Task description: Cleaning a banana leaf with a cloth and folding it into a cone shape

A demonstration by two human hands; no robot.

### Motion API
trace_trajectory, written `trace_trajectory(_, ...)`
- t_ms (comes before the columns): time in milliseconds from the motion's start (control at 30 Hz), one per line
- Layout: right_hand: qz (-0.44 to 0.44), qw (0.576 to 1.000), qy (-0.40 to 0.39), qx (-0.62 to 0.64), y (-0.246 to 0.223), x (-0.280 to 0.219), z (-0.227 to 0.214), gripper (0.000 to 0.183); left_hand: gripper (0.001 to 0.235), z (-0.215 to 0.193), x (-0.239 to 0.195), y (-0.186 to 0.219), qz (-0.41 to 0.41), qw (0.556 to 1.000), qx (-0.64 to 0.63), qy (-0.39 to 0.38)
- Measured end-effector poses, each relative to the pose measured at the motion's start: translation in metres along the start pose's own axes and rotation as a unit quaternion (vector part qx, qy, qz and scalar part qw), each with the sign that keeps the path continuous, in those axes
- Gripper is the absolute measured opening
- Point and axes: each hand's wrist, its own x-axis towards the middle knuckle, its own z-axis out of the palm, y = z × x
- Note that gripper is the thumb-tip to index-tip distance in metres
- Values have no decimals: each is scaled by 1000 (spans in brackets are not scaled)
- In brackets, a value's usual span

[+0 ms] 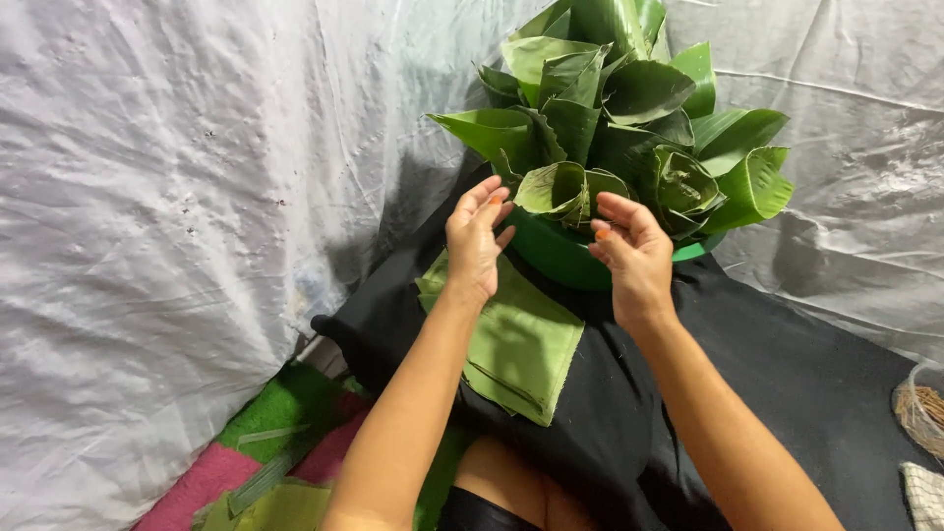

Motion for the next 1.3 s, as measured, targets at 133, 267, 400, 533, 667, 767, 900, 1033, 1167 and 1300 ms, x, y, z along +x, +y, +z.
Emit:
trace_trajectory(133, 25, 1000, 1, 3, 22, -30, 10, 44, 38, -42, -1, -9, -13, 1000, 8, 15)
trace_trajectory(267, 110, 990, -54, -73, 80, -55, 11, 35, 32, -85, -5, -32, -16, 993, 102, 59)
trace_trajectory(400, 144, 927, -126, -323, 147, -63, -9, 36, 30, -133, 0, -73, -5, 894, 445, 56)
trace_trajectory(533, 109, 810, -172, -550, 185, -53, -27, 47, 39, -154, -8, -93, -10, 766, 643, -3)
trace_trajectory(667, 90, 765, -184, -611, 164, -54, -30, 61, 46, -136, -40, -64, 17, 708, 706, -9)
trace_trajectory(767, 105, 779, -169, -595, 175, -44, -39, 71, 46, -138, -43, -67, 50, 712, 700, 10)
trace_trajectory(900, 87, 852, -109, -505, 183, -44, -48, 21, 50, -136, -58, -55, 112, 783, 609, 50)
trace_trajectory(1033, 148, 937, -58, -312, 118, -71, -37, 15, 50, -146, -55, -65, 118, 801, 581, 84)
trace_trajectory(1167, 233, 965, 3, -117, 113, -84, -57, 24, 27, -150, -42, -82, 117, 782, 598, 134)
trace_trajectory(1300, 273, 961, 34, -2, 115, -99, -81, 28, 73, -128, -54, -69, 115, 737, 655, 123)
